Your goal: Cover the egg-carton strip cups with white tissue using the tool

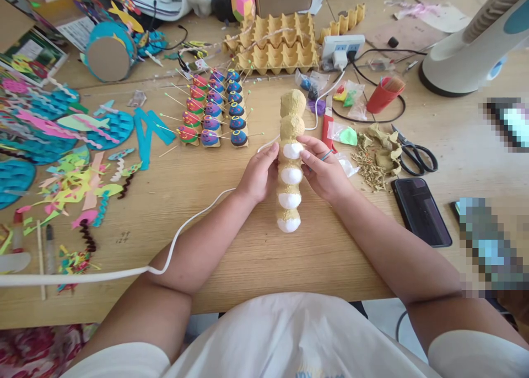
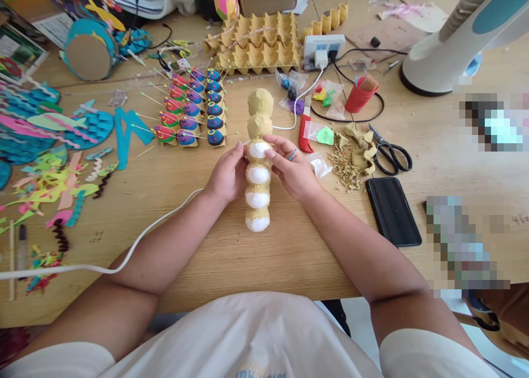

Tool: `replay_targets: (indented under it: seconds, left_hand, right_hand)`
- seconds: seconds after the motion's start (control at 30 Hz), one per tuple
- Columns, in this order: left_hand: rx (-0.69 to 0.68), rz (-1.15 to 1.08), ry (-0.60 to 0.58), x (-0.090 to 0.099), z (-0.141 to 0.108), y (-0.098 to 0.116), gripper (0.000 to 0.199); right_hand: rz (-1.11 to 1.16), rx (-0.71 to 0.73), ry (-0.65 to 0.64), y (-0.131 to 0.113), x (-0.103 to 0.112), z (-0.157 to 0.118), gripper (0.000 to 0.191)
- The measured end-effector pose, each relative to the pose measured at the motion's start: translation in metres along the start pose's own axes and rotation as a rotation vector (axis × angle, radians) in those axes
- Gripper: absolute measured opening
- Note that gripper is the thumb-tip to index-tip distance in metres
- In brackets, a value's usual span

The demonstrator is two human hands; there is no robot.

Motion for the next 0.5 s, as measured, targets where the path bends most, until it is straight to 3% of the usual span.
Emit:
replay_targets:
  seconds: [0.3,0.5]
  left_hand:
    - [-0.020,-0.023,0.057,0.0042,0.0008,-0.0019,0.037]
    - [0.000,-0.032,0.026,-0.0013,-0.0002,-0.0013,0.046]
  right_hand:
    - [0.017,0.001,-0.002,-0.0030,-0.0040,0.0000,0.050]
    - [-0.001,0.002,-0.019,-0.0038,-0.0042,-0.0008,0.049]
Point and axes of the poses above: each hand's wrist, its own z-axis towards the middle knuckle, its own x-axis out of the back of the hand, y = z × x, the point moved 1 cm from there along z, towards the middle knuckle, and after that the axes turned 11 degrees about x, right-handed, at the moved point
